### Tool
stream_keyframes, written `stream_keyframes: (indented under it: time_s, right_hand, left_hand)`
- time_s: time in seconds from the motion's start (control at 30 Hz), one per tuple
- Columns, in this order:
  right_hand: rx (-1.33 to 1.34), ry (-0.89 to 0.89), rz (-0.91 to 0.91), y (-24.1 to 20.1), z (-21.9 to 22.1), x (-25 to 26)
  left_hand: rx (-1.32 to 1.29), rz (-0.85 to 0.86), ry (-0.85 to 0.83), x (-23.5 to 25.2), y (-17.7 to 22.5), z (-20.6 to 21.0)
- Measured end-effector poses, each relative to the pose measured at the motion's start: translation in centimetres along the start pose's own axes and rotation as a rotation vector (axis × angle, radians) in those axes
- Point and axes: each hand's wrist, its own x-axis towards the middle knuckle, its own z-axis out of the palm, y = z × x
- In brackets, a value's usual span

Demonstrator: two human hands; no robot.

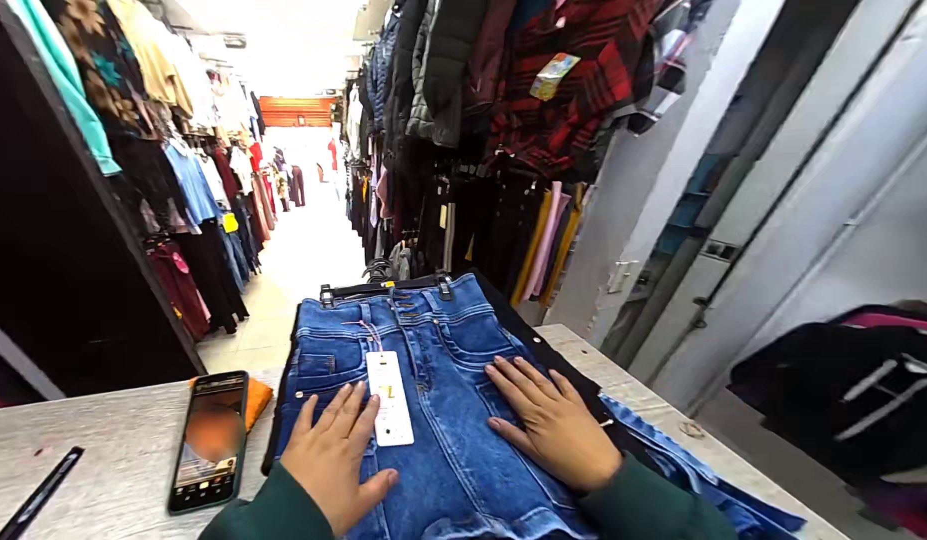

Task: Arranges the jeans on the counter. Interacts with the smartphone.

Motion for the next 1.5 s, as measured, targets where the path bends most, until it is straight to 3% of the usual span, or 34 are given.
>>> stream_keyframes:
  time_s: [0.13,0.3,0.37,0.5,0.57,0.63,0.77,0.93,1.0,1.13,1.2,1.3,1.5]
  right_hand:
    - [-0.035,0.118,-0.057,0.3,0.5,-0.2]
    - [-0.053,0.128,-0.089,0.7,1.2,-0.2]
    - [-0.020,-0.022,-0.055,0.9,0.2,0.3]
    - [0.113,-0.509,0.007,1.0,-5.3,5.4]
    - [0.178,-0.592,-0.048,-0.1,-7.8,9.1]
    - [0.240,-0.549,-0.059,-2.8,-10.2,12.6]
    - [0.297,-0.371,-0.087,-9.4,-12.5,19.5]
    - [0.520,-0.061,0.150,-11.7,-6.3,24.9]
    - [0.583,0.108,0.231,-12.2,-2.1,24.2]
    - [0.465,0.375,0.072,-12.6,4.0,21.6]
    - [0.400,0.355,-0.035,-12.9,4.6,21.4]
    - [0.388,0.306,-0.049,-13.1,4.1,21.0]
    - [0.403,0.326,-0.056,-13.0,4.3,20.6]
  left_hand:
    - [-0.067,0.075,0.046,-1.3,-0.7,-0.3]
    - [-0.195,0.358,0.274,-5.7,-3.9,1.4]
    - [-0.272,0.432,0.294,-7.9,-5.1,2.1]
    - [-0.434,0.506,0.144,-11.9,-8.2,1.3]
    - [-0.510,0.529,0.132,-13.1,-10.2,-0.1]
    - [-0.496,0.525,0.256,-13.7,-12.4,-1.6]
    - [-0.469,0.185,0.512,-12.6,-17.7,-3.3]
    - [-1.277,-0.618,0.765,-6.8,-23.1,-1.9]
    - [-1.386,-0.762,0.847,-5.3,-24.6,-0.3]
    - [-1.271,-0.627,0.717,-3.4,-25.7,0.4]
    - [-1.208,-0.546,0.588,-2.5,-26.2,1.2]
    - [-1.136,-0.474,0.410,-1.4,-27.2,2.3]
    - [-1.157,-0.449,0.306,-1.7,-27.2,2.4]
